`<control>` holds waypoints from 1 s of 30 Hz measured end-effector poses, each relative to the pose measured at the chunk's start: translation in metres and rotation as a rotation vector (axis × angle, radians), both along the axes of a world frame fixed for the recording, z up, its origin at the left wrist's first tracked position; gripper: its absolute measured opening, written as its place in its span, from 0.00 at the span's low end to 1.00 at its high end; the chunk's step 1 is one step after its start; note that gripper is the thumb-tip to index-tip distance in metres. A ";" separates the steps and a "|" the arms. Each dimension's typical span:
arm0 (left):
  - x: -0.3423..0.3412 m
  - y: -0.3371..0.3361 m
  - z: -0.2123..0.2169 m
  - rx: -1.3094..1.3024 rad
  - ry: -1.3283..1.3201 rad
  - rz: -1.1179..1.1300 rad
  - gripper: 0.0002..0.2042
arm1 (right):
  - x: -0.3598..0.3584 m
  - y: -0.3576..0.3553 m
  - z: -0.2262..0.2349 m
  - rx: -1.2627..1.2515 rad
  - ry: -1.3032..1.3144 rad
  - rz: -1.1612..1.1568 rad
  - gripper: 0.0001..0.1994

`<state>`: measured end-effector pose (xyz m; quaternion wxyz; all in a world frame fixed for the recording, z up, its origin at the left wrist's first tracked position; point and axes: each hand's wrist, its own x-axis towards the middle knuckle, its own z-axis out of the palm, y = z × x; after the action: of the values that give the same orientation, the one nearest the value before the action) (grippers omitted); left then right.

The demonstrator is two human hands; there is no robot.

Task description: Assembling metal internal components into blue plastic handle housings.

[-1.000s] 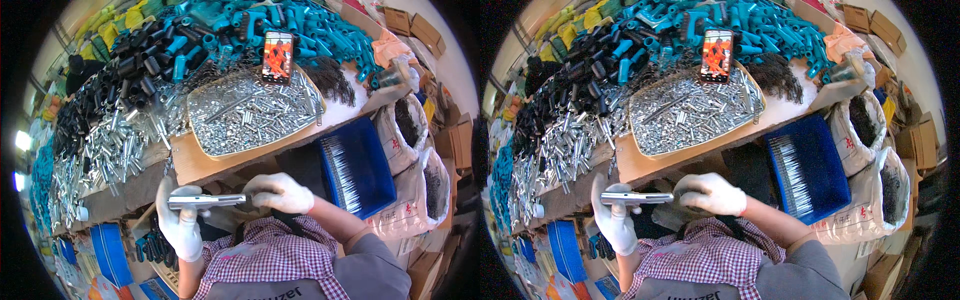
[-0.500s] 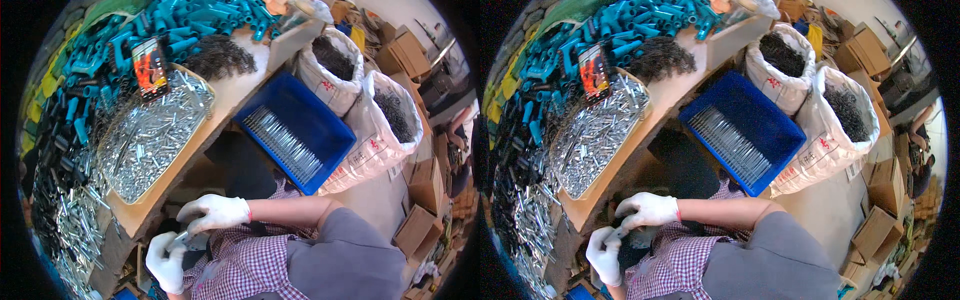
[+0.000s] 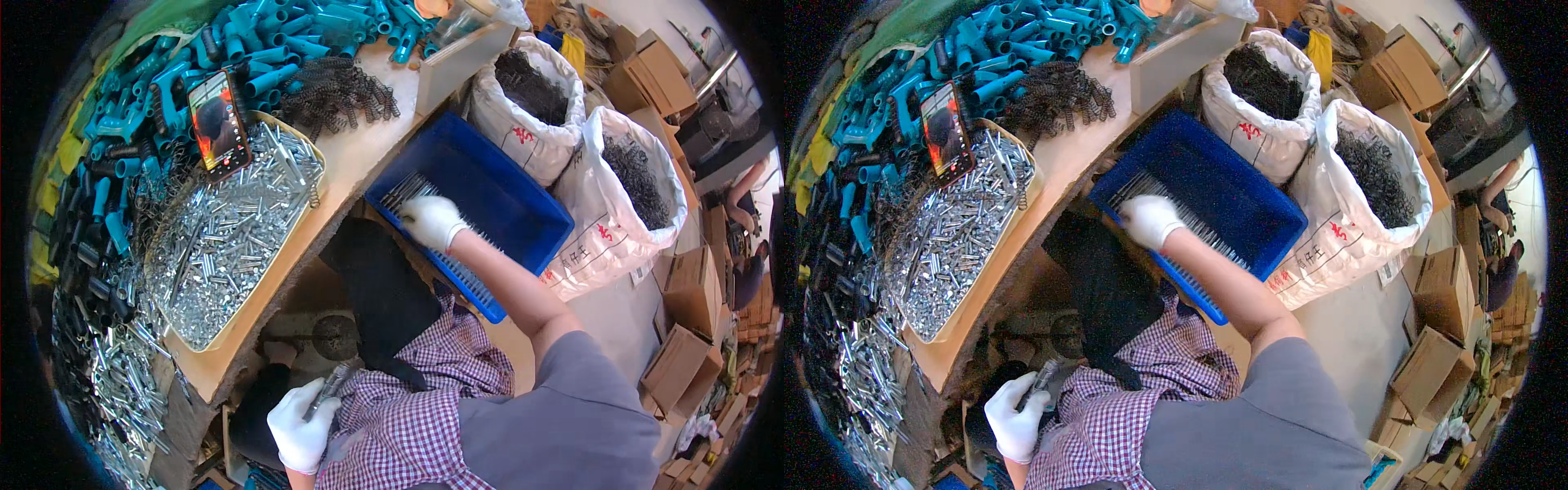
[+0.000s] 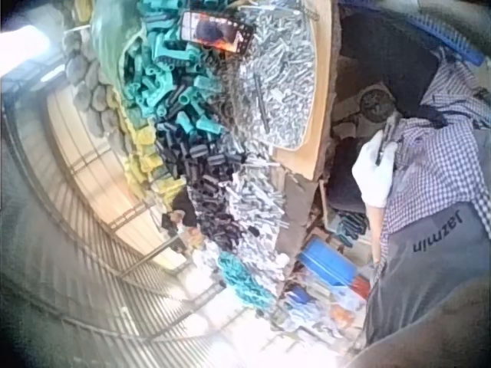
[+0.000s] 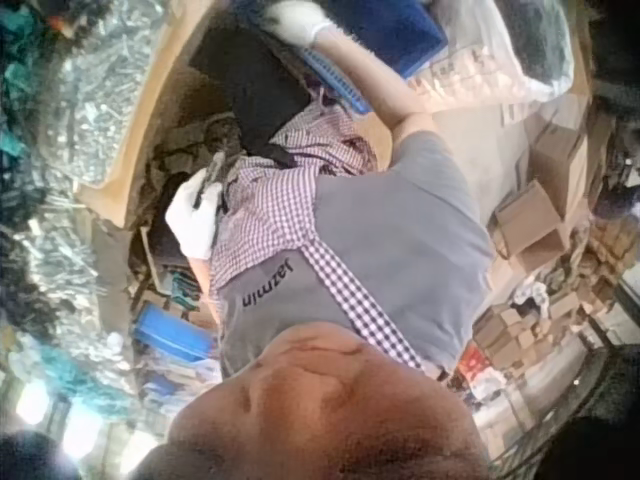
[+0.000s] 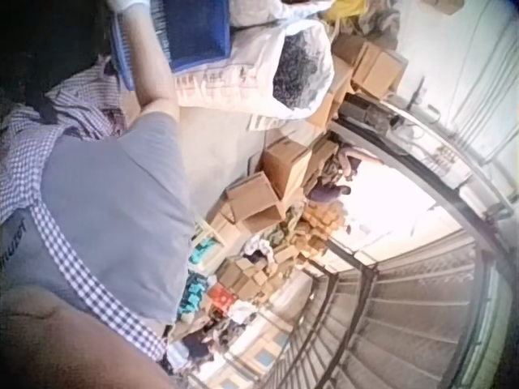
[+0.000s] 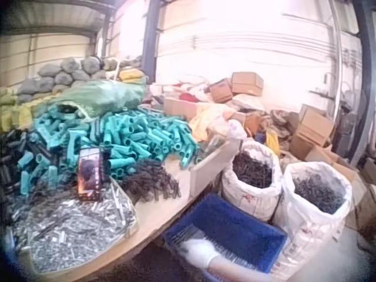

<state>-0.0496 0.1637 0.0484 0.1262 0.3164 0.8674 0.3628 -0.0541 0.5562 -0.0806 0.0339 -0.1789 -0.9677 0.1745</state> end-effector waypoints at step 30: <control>0.003 -0.005 -0.008 0.021 -0.491 0.446 0.21 | 0.038 -0.111 0.068 -1.555 0.696 -0.230 0.11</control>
<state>-0.0467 0.1590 0.0399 0.2458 0.0232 0.8551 0.4559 -0.0164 0.4453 -0.0127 0.2140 -0.1847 -0.4833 0.8285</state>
